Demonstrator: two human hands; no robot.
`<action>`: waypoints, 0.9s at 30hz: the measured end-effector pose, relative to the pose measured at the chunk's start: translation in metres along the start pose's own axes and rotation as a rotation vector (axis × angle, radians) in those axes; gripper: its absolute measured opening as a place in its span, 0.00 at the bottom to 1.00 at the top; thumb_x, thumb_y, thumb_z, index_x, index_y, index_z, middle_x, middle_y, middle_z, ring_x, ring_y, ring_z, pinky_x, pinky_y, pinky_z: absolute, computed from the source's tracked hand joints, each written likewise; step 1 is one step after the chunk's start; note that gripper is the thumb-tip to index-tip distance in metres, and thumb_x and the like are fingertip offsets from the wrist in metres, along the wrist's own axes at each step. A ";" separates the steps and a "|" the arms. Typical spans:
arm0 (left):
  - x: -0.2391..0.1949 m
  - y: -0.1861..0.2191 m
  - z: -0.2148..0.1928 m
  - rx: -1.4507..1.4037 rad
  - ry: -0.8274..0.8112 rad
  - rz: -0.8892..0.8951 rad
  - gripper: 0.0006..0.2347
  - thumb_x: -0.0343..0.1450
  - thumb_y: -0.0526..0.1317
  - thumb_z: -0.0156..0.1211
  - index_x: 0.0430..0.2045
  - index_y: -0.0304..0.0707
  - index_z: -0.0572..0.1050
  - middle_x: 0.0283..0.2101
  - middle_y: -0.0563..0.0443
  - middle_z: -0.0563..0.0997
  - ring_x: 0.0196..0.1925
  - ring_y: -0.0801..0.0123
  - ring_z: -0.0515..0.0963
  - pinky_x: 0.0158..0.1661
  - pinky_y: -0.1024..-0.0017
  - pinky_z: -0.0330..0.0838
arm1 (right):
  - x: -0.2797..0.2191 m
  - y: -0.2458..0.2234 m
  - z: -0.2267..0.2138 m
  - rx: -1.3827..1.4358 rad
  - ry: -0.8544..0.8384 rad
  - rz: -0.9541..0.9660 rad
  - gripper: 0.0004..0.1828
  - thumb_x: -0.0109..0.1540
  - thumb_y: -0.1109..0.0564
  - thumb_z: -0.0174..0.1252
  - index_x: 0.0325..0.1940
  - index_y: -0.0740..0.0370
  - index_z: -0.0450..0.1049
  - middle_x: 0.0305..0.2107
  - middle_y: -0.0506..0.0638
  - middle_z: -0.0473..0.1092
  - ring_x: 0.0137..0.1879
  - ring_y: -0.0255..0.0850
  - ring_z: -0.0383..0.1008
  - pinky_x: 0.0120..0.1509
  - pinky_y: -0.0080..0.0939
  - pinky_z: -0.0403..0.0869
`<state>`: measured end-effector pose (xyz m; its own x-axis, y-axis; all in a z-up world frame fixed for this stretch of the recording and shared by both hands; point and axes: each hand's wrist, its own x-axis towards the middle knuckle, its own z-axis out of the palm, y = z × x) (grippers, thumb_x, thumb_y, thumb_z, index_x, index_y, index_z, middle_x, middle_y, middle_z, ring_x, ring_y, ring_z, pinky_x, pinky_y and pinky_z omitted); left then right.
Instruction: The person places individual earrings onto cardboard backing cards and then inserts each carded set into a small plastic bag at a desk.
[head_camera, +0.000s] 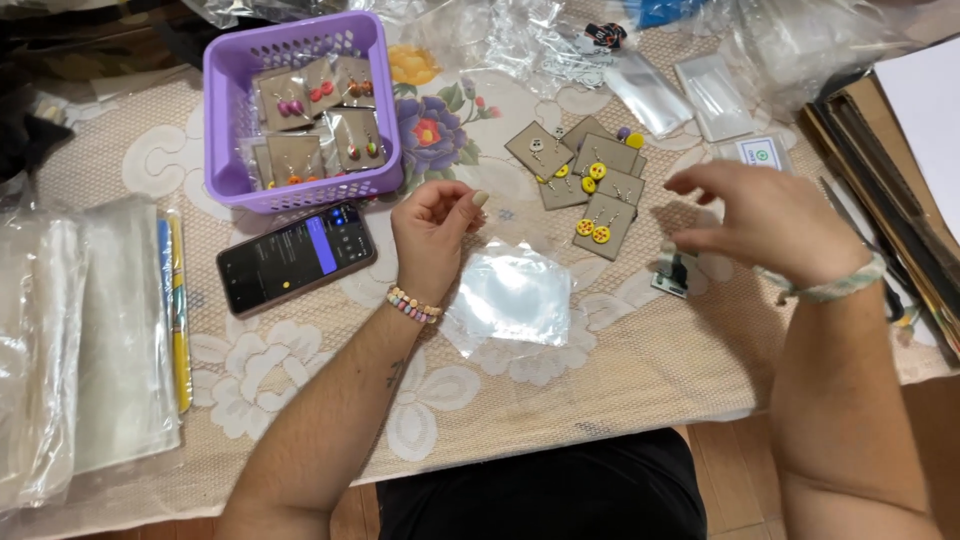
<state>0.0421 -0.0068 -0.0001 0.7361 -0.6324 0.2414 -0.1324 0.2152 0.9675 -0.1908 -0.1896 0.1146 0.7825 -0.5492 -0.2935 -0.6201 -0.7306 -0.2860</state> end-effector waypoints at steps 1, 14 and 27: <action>0.002 -0.003 0.000 0.031 0.006 0.010 0.05 0.68 0.35 0.69 0.27 0.35 0.78 0.24 0.51 0.81 0.24 0.73 0.80 0.28 0.79 0.77 | -0.003 0.001 -0.001 -0.162 -0.081 0.142 0.39 0.55 0.42 0.65 0.70 0.46 0.63 0.61 0.45 0.68 0.64 0.42 0.69 0.61 0.51 0.78; 0.003 -0.004 0.002 0.023 -0.010 -0.119 0.05 0.69 0.37 0.66 0.30 0.34 0.77 0.23 0.51 0.80 0.25 0.74 0.79 0.26 0.78 0.78 | 0.023 0.040 0.003 0.126 -0.155 0.138 0.08 0.63 0.53 0.60 0.43 0.52 0.81 0.37 0.44 0.83 0.42 0.36 0.81 0.52 0.35 0.80; 0.003 0.000 0.004 0.004 -0.070 -0.178 0.04 0.70 0.35 0.64 0.33 0.33 0.79 0.28 0.47 0.83 0.32 0.71 0.83 0.32 0.76 0.82 | 0.231 0.015 0.009 0.432 0.744 -0.018 0.11 0.61 0.61 0.69 0.46 0.57 0.76 0.37 0.49 0.75 0.42 0.36 0.77 0.48 0.33 0.79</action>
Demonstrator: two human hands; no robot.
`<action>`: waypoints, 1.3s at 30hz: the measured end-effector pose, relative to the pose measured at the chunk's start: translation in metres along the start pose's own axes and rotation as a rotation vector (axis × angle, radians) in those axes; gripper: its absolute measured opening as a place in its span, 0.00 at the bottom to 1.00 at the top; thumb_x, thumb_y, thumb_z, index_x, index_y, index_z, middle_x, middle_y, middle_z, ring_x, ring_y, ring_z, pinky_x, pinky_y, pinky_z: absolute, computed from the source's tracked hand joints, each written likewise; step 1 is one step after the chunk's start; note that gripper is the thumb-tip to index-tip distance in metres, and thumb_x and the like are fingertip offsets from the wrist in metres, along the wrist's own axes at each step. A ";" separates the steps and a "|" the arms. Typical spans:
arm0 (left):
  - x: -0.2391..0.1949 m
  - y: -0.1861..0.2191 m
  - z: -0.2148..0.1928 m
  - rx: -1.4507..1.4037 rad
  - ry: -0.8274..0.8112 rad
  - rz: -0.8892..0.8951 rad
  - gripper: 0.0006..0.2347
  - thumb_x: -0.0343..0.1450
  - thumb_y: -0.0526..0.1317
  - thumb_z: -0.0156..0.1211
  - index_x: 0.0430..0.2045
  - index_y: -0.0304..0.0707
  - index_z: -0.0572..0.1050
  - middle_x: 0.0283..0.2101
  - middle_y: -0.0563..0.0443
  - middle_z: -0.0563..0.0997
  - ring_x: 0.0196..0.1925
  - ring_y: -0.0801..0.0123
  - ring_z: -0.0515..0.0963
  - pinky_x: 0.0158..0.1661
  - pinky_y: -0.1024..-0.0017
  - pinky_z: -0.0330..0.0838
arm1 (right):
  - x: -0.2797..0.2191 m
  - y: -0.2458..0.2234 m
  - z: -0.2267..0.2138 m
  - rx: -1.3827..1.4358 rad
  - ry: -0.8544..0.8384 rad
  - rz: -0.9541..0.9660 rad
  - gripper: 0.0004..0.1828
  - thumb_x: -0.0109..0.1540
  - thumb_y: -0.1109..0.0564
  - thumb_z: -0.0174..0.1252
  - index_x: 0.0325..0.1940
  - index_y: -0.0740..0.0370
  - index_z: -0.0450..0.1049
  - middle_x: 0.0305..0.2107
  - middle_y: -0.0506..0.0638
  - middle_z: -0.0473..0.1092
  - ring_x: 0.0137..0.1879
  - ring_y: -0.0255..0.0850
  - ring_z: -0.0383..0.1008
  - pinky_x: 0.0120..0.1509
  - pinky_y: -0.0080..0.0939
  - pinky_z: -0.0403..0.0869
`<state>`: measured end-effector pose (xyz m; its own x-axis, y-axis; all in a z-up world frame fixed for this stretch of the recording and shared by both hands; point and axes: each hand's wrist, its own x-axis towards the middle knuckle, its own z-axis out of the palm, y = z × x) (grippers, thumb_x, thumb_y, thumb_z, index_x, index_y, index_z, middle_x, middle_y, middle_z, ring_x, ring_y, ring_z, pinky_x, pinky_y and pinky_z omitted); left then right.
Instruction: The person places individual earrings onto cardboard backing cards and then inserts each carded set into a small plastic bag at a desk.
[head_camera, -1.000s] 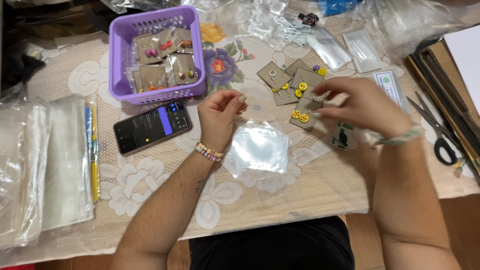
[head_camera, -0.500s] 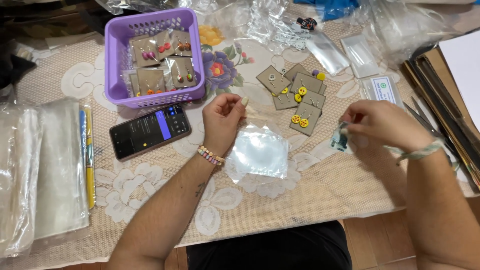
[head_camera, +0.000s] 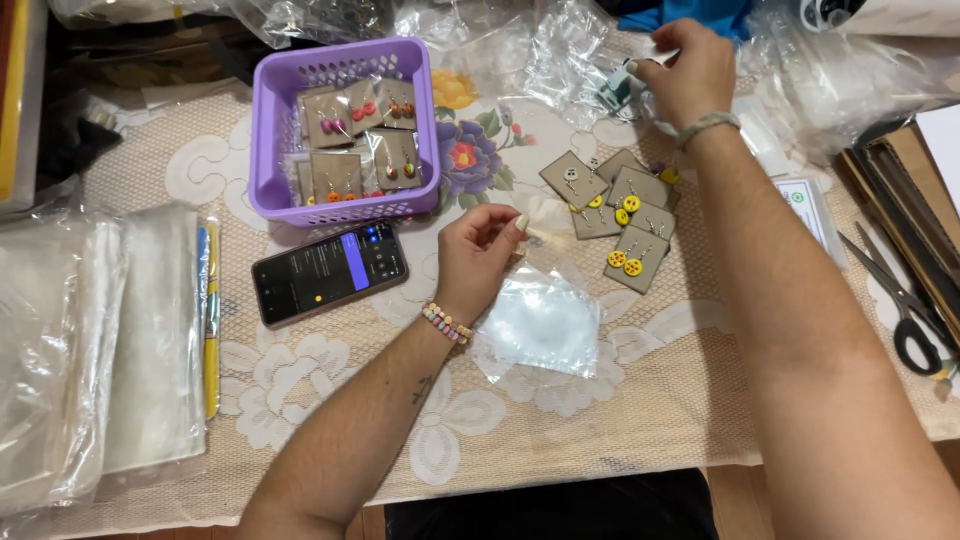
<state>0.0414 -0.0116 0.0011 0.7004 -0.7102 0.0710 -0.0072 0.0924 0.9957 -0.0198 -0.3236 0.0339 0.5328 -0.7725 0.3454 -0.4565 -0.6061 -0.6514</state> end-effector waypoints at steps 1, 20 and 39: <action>0.000 -0.001 0.000 -0.014 -0.005 0.014 0.05 0.70 0.33 0.63 0.36 0.32 0.80 0.33 0.45 0.85 0.37 0.69 0.85 0.37 0.76 0.84 | -0.006 -0.009 -0.001 -0.153 0.033 0.010 0.17 0.60 0.56 0.69 0.51 0.57 0.75 0.45 0.51 0.73 0.48 0.41 0.72 0.52 0.37 0.73; -0.003 -0.002 0.001 -0.140 -0.098 0.143 0.05 0.73 0.36 0.63 0.36 0.35 0.81 0.30 0.49 0.84 0.34 0.77 0.80 0.34 0.81 0.78 | -0.192 -0.052 -0.025 0.408 -0.328 -0.231 0.07 0.58 0.62 0.69 0.40 0.57 0.83 0.30 0.53 0.79 0.42 0.47 0.79 0.51 0.45 0.74; -0.001 0.001 0.004 0.042 -0.216 0.318 0.04 0.73 0.34 0.63 0.35 0.35 0.83 0.32 0.47 0.83 0.38 0.73 0.80 0.37 0.76 0.76 | -0.203 -0.077 -0.023 0.459 -0.313 -0.155 0.10 0.56 0.61 0.71 0.41 0.58 0.82 0.29 0.51 0.80 0.43 0.44 0.81 0.51 0.45 0.76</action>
